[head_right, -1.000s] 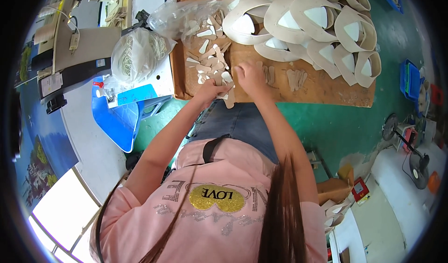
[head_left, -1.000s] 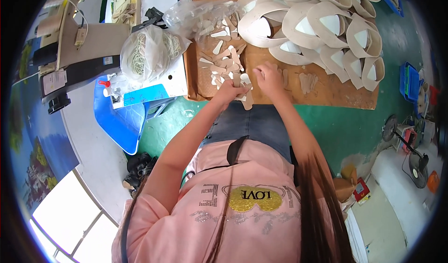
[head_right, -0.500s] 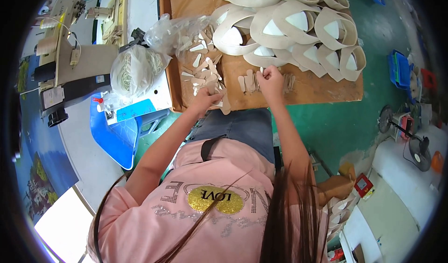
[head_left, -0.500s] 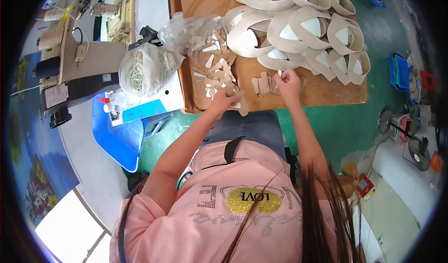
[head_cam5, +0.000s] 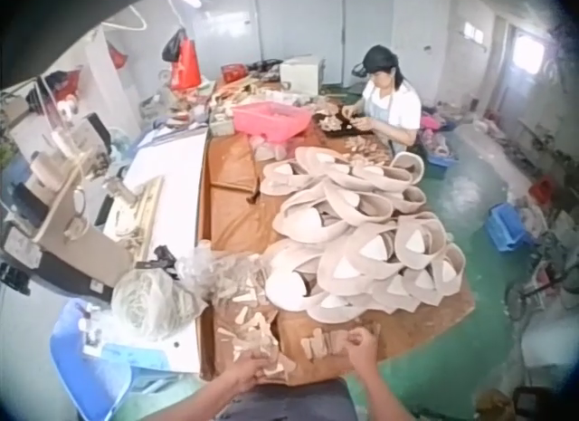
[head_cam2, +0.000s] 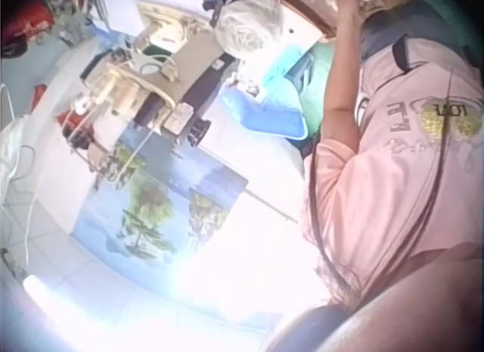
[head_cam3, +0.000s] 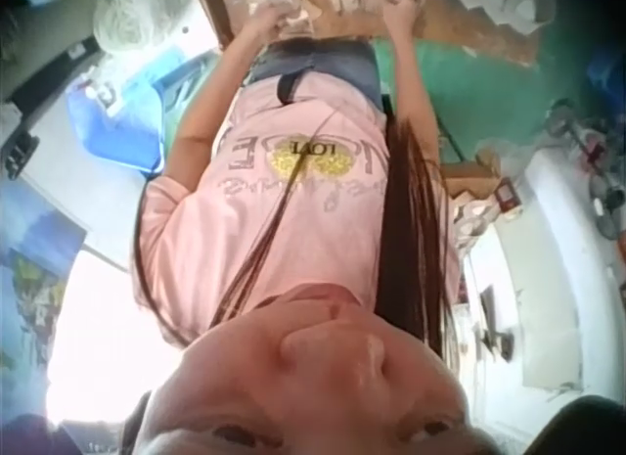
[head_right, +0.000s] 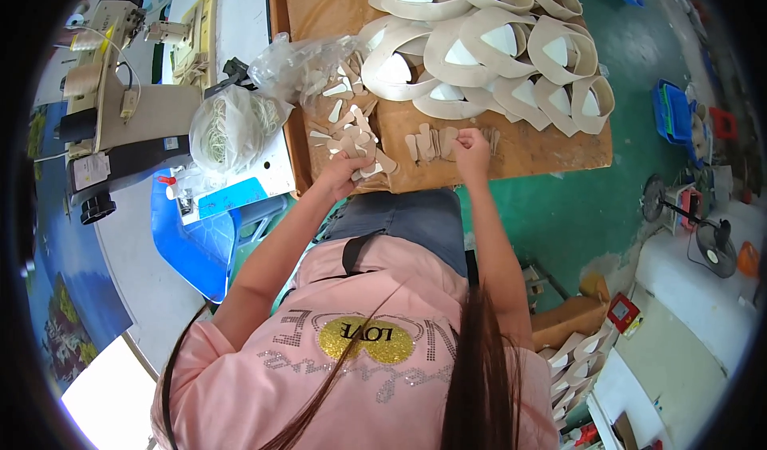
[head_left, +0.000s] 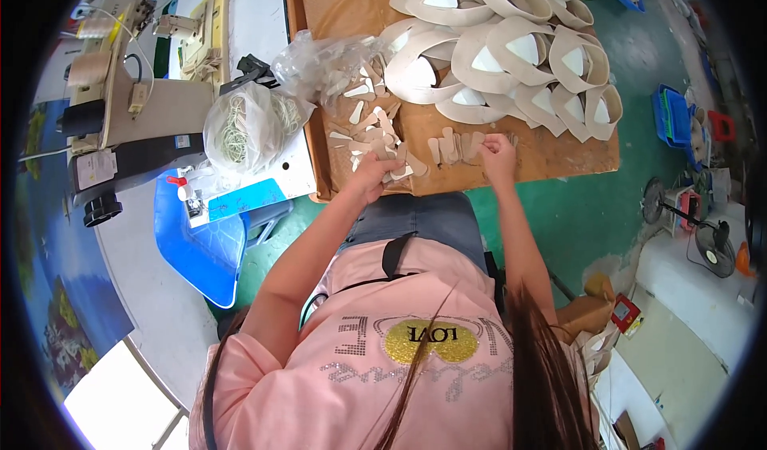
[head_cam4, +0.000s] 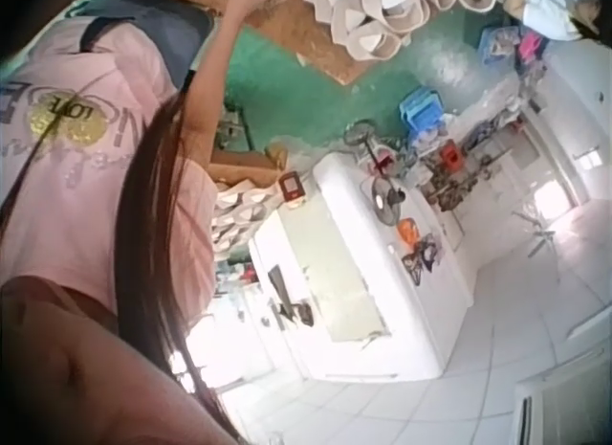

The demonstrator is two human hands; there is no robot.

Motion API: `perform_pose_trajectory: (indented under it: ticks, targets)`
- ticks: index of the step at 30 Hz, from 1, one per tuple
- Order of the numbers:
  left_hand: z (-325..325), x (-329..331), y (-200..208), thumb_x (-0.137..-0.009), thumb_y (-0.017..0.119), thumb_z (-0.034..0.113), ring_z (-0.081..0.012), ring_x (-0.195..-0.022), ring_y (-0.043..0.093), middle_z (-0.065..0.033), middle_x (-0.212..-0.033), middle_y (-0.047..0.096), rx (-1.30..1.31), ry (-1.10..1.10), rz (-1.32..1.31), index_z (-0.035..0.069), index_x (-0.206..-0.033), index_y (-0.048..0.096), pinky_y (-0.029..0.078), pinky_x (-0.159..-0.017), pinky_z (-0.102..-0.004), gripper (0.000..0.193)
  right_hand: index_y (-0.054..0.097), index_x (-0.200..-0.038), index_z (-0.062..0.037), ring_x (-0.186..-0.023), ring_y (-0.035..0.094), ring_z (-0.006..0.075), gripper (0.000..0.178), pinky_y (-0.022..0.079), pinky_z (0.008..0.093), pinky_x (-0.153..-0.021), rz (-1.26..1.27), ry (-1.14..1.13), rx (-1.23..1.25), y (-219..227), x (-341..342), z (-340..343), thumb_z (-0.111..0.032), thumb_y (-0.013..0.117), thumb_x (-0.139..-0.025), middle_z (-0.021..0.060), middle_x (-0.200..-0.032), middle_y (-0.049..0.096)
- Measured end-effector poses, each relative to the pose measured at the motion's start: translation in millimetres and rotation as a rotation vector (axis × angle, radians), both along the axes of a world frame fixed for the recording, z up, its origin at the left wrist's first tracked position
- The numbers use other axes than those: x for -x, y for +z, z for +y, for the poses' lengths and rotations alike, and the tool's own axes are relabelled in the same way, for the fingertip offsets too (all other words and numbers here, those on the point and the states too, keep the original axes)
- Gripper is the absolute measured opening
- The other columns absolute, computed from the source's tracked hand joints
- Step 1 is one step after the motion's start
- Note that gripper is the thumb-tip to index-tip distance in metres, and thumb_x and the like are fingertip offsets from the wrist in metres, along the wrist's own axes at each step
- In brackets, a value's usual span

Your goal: The recorder is sorting and inspecting small leather or fabric components used in shoe manufacturing.

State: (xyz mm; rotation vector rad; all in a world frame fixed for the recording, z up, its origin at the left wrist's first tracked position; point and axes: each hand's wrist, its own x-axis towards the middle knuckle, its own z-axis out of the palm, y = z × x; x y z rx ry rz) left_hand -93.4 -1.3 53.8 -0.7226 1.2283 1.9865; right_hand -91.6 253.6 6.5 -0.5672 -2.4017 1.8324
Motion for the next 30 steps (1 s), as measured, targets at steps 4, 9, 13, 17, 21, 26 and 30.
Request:
perform_pose_trajectory:
  ticks: [4,9,13,17,21,26,30]
  targets:
    - [4.0,-2.8,0.2,-0.075,0.055,0.000,-0.0208,-0.076,0.060,-0.0113,-0.089,0.058,-0.002,0.026,-0.028,0.000,-0.098,0.050,0.052,-0.064,-0.0311,0.024,0.057,-0.084,0.0022,-0.062,0.056,0.0114,0.015,0.045,0.0215,-0.056,-0.042,-0.092,-0.190,-30.2,-4.3,43.5,-0.003,0.060,-0.070,0.0052,-0.072,0.059]
    - [13.8,-3.2,5.3,-0.075,0.055,0.000,-0.0219,-0.076,0.060,-0.0141,-0.088,0.057,-0.053,0.085,-0.009,-0.002,-0.094,0.049,0.053,-0.062,-0.0319,0.020,0.058,-0.083,0.0026,-0.059,0.056,0.0113,0.013,0.045,0.0227,-0.053,-0.173,-0.278,-0.017,-57.2,1.7,91.4,-0.005,0.059,-0.072,0.0062,-0.072,0.060]
    - [27.3,-1.7,8.4,-0.075,0.055,-0.001,-0.0221,-0.076,0.060,-0.0137,-0.087,0.057,-0.031,0.047,-0.017,-0.004,-0.093,0.048,0.053,-0.063,-0.0321,0.020,0.058,-0.082,0.0013,-0.061,0.056,0.0141,0.014,0.044,0.0273,-0.055,-0.068,-0.206,-0.523,-54.9,7.5,90.0,-0.009,0.058,-0.073,0.0087,-0.068,0.059]
    - [50.7,-0.6,18.5,-0.075,0.055,-0.002,-0.0212,-0.078,0.059,-0.0122,-0.089,0.058,-0.037,0.254,-0.008,-0.002,-0.094,0.048,0.052,-0.067,-0.0314,0.020,0.058,-0.079,-0.0017,-0.057,0.053,0.0139,0.011,0.043,0.0270,-0.054,0.135,0.010,-0.446,-6.6,15.6,51.2,-0.012,0.058,-0.075,0.0068,-0.064,0.056]
    - [77.1,-3.2,18.1,-0.075,0.054,-0.004,-0.0201,-0.082,0.058,-0.0104,-0.090,0.058,0.000,0.361,0.110,-0.001,-0.095,0.049,0.051,-0.072,-0.0317,0.021,0.058,-0.078,-0.0011,-0.055,0.051,0.0108,0.009,0.042,0.0238,-0.052,0.061,0.351,0.011,52.4,5.9,-3.5,-0.009,0.060,-0.073,0.0051,-0.064,0.055]
    - [115.2,-5.5,18.9,-0.073,0.054,-0.006,-0.0179,-0.078,0.058,-0.0087,-0.087,0.058,-0.018,0.480,0.168,0.000,-0.091,0.052,0.049,-0.068,-0.0293,0.018,0.054,-0.091,-0.0020,-0.053,0.050,0.0116,0.028,0.042,0.0244,-0.050,0.032,0.420,0.091,39.8,13.2,-6.3,-0.002,0.064,-0.066,0.0053,-0.065,0.052]
    - [134.9,-11.3,20.1,-0.071,0.054,-0.007,-0.0161,-0.076,0.058,-0.0066,-0.084,0.058,-0.057,0.596,0.164,0.002,-0.088,0.052,0.048,-0.066,-0.0277,0.019,0.052,-0.089,-0.0009,-0.054,0.050,0.0095,0.027,0.042,0.0229,-0.050,0.010,0.474,0.068,55.2,20.4,1.7,0.000,0.064,-0.065,0.0048,-0.066,0.053]
